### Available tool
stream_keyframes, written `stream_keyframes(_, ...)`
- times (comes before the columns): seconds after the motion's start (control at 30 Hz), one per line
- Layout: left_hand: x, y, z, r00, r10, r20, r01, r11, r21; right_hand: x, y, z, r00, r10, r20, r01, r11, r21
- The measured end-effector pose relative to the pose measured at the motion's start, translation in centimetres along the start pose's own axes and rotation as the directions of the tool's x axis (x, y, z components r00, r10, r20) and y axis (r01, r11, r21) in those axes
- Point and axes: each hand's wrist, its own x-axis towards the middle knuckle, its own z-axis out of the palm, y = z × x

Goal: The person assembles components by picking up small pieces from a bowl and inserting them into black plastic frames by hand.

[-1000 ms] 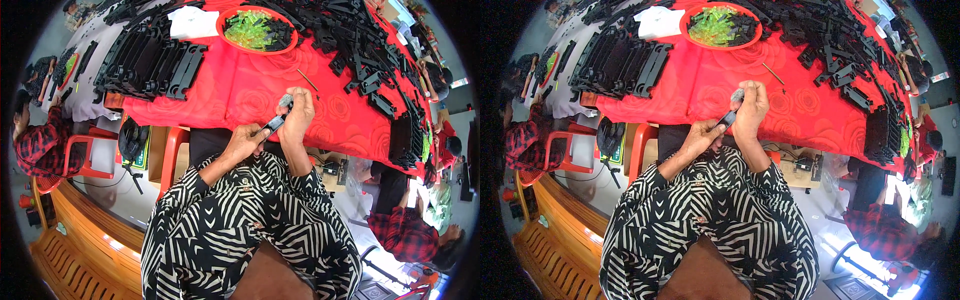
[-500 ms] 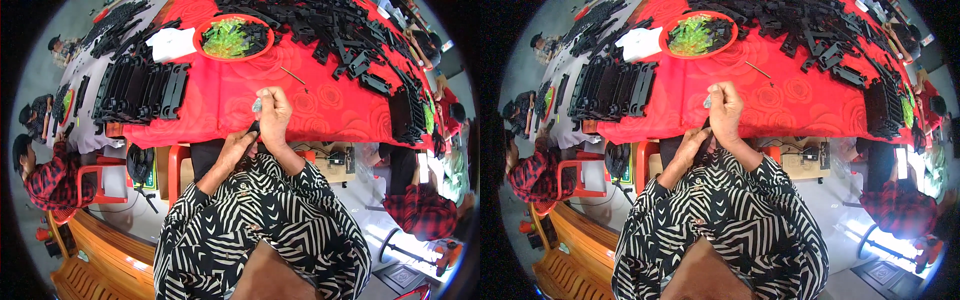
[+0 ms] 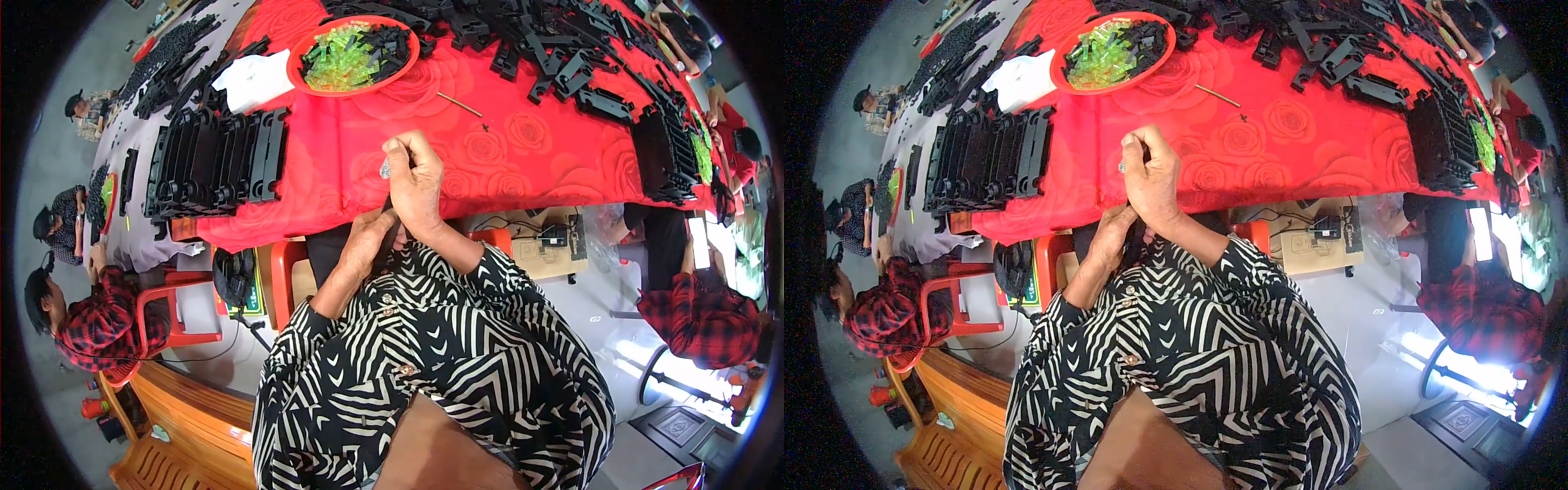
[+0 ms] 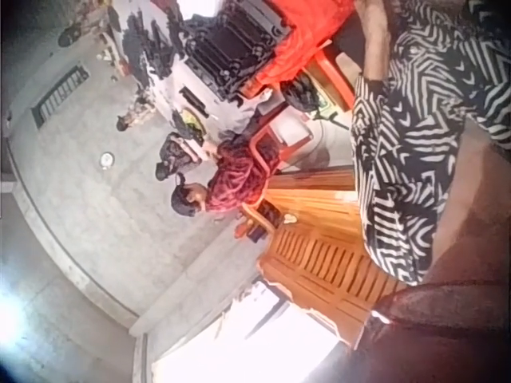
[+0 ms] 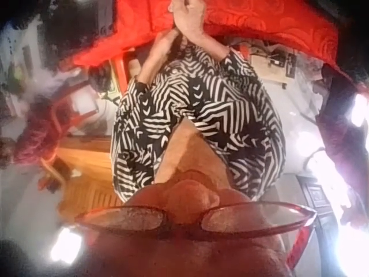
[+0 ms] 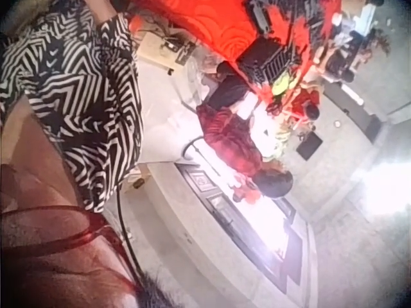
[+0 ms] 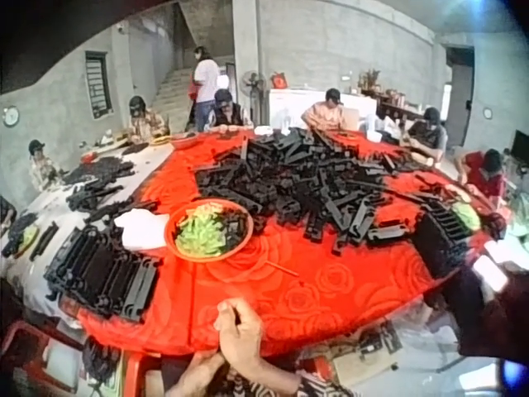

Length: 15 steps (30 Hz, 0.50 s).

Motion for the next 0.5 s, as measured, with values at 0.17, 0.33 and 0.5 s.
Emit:
stream_keyframes(0.17, 0.04, -0.39, -0.56, 0.992, 0.062, 0.114, -0.053, 0.995, -0.079, -0.01, -0.67, 0.15, 1.0, -0.005, 0.0, 0.005, 1.0, 0.002)
stream_keyframes(0.33, 0.47, -0.4, -0.92, 0.989, 0.05, 0.139, -0.042, 0.997, -0.059, -0.07, -0.46, 0.26, 0.999, -0.047, 0.01, 0.047, 0.998, -0.051)
stream_keyframes(0.5, 0.38, -0.69, -0.27, 0.995, 0.073, 0.064, -0.071, 0.997, -0.032, -0.1, 0.12, 0.16, 0.999, -0.053, -0.002, 0.052, 0.995, -0.088)
